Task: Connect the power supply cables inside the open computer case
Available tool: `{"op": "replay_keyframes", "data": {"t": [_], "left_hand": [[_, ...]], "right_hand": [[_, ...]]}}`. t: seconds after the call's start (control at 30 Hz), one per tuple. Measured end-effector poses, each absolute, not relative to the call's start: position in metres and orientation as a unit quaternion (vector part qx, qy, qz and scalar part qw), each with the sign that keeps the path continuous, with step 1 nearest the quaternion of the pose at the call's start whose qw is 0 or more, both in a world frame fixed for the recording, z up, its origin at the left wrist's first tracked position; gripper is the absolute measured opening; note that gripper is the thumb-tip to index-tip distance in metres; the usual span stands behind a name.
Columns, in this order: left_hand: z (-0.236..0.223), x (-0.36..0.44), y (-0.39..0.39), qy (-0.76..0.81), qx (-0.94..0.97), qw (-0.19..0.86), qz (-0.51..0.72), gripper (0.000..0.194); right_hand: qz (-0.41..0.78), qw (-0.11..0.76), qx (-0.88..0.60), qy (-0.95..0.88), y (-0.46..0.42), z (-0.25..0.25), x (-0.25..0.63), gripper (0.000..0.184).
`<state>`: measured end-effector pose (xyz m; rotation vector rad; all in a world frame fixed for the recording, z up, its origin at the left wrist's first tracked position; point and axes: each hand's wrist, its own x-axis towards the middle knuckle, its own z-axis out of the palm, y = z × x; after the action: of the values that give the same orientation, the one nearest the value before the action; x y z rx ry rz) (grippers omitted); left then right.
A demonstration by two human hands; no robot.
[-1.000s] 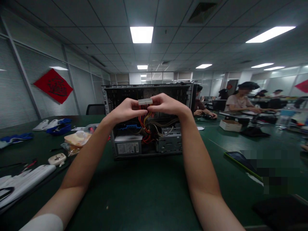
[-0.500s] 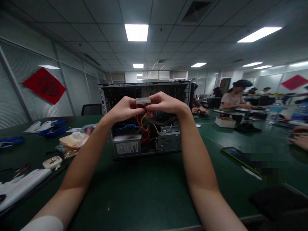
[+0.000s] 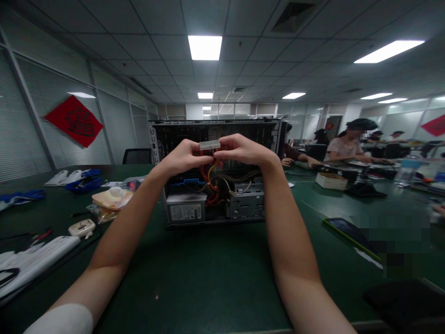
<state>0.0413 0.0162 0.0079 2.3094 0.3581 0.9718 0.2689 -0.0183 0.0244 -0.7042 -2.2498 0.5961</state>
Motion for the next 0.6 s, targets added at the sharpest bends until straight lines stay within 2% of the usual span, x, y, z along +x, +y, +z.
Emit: {"op": "replay_keyframes", "data": {"t": [0.27,0.6], "left_hand": [[0.0068,0.0444,0.0173,0.1,0.895,0.267,0.342,0.024],[0.0084,0.0418,0.0203,0.071,0.918,0.283,0.27,0.03]], "right_hand": [[0.26,0.34,-0.254,-0.867,-0.0204,0.0241,0.2661,0.04],[0.252,0.322,-0.269,-0.872,-0.023,0.0251,0.2714,0.037]]}}
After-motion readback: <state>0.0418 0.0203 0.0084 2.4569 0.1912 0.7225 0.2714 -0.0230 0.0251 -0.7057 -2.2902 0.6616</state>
